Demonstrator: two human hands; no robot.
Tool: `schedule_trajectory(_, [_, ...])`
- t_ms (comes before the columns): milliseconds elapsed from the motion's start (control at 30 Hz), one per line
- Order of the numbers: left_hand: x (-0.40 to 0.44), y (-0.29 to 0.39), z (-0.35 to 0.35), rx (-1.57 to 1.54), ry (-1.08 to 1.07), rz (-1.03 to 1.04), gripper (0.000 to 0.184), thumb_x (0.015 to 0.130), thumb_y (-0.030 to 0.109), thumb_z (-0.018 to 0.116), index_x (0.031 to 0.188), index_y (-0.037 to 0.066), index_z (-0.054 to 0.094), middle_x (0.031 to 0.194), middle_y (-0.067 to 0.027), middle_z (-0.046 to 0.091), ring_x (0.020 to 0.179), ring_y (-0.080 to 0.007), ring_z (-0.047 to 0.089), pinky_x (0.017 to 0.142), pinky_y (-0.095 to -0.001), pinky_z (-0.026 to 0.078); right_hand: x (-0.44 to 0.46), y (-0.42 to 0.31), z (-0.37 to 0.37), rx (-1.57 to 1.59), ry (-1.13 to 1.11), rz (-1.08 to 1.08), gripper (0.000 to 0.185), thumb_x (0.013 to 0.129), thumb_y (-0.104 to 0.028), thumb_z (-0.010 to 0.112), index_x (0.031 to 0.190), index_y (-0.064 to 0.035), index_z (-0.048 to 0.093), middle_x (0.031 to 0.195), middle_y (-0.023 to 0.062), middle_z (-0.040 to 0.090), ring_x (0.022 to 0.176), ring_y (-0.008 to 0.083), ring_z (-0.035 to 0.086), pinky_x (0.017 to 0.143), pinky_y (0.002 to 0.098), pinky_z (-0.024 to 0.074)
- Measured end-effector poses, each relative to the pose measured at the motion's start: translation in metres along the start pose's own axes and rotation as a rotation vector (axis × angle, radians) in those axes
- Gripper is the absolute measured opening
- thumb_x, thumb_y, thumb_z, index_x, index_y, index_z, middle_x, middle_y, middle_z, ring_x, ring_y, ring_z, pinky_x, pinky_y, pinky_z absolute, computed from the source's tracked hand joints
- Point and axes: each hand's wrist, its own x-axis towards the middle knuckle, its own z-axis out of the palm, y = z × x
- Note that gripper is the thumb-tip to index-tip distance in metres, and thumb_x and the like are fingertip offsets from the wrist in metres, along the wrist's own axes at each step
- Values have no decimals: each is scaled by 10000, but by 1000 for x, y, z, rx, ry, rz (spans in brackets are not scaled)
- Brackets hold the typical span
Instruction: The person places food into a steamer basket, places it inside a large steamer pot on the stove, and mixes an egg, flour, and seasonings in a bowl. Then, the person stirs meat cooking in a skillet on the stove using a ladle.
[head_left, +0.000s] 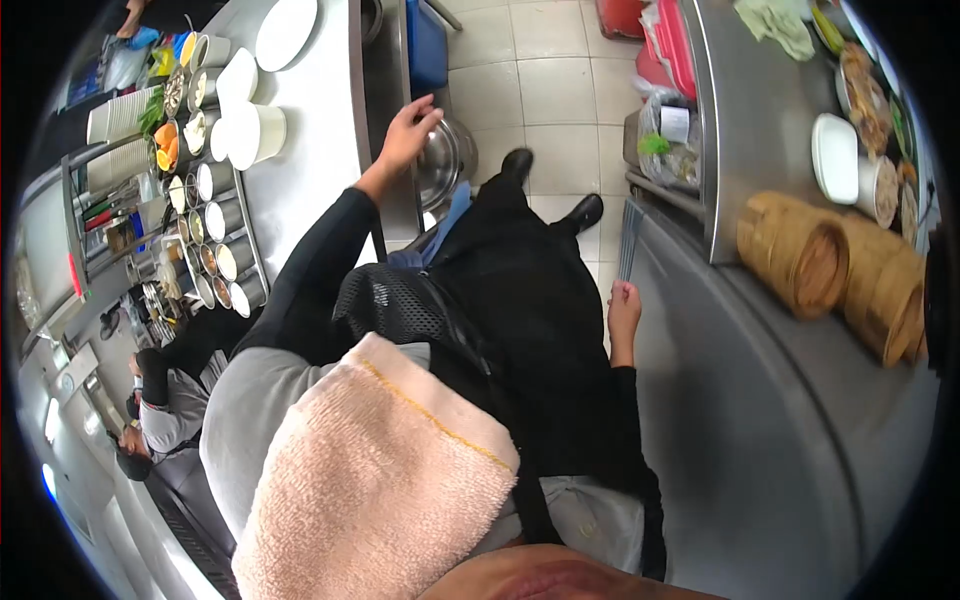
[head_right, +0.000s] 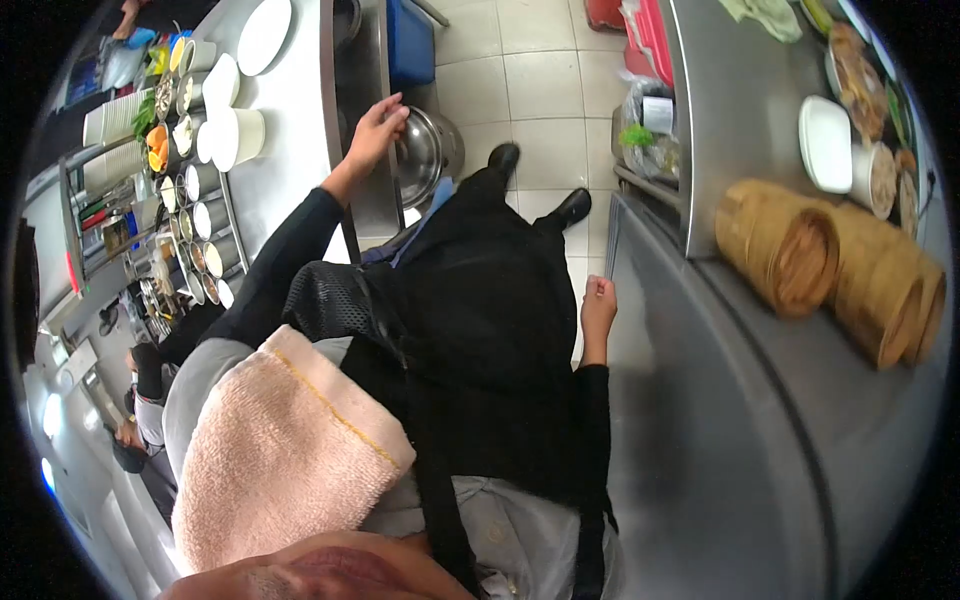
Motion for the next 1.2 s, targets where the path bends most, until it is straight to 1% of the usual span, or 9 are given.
schedule_trajectory(133, [150,-19,0,-225,287,-88,430,938,261,685,1268,-7,617,993,-53,671,707,-106,619,593,-238,485,2,-50,5,37,12,-4,243,992,-256,598,991,-14,618,791,19,586,686,111,554,630,273,476])
schedule_trajectory(200, [219,-15,-11,-103,422,-165,560,922,281,689,1349,-45,527,1164,-152,645,914,-225,668,772,-320,541,5,-56,5,104,82,29,236,995,-248,598,983,-14,621,794,19,588,674,111,549,628,273,475])
schedule_trajectory(300, [305,-43,-28,243,688,-49,881,842,364,723,1473,-90,309,1524,-311,331,1446,-419,287,1201,-443,227,-3,-86,-1,-21,138,89,225,981,-228,608,1010,-6,609,800,36,591,673,109,559,617,267,480])
schedule_trajectory(633, [464,-243,-101,773,1034,-424,434,972,224,439,1306,-22,565,1357,-249,562,1235,-387,566,1036,-421,442,11,-137,44,35,45,333,245,1013,-254,571,1085,-23,606,911,76,665,635,104,588,564,250,487])
schedule_trajectory(700, [449,-235,-103,917,1145,-112,358,959,186,432,1191,-3,627,1267,-236,617,1152,-364,623,952,-433,492,24,-136,48,89,45,328,251,1015,-259,565,1096,-24,606,925,81,672,643,107,591,570,254,491])
schedule_trajectory(733, [413,-161,-109,1138,548,-267,422,1014,307,424,1216,10,645,1196,-195,666,1053,-375,660,889,-496,506,28,-133,49,140,41,275,230,1009,-237,564,1087,-27,617,921,77,673,655,109,594,590,267,499])
schedule_trajectory(800, [406,-150,-101,1272,233,-244,399,1001,300,440,1202,24,645,1176,-174,667,1042,-350,653,879,-471,503,37,-151,50,119,69,251,201,999,-205,566,1068,-26,627,908,65,668,660,111,596,612,272,504])
schedule_trajectory(1067, [415,-148,-109,656,561,-448,341,980,216,414,1203,30,593,1184,-117,655,1107,-278,606,935,-335,463,56,-164,43,126,144,117,219,963,-237,632,1022,-27,647,848,45,642,673,127,610,641,282,528])
schedule_trajectory(1200, [415,-100,-108,2036,-394,-297,301,983,218,470,1148,128,704,1186,-65,681,1070,-242,649,801,-414,508,61,-180,41,119,155,162,238,948,-256,659,1013,-27,652,852,90,680,728,170,649,681,330,534])
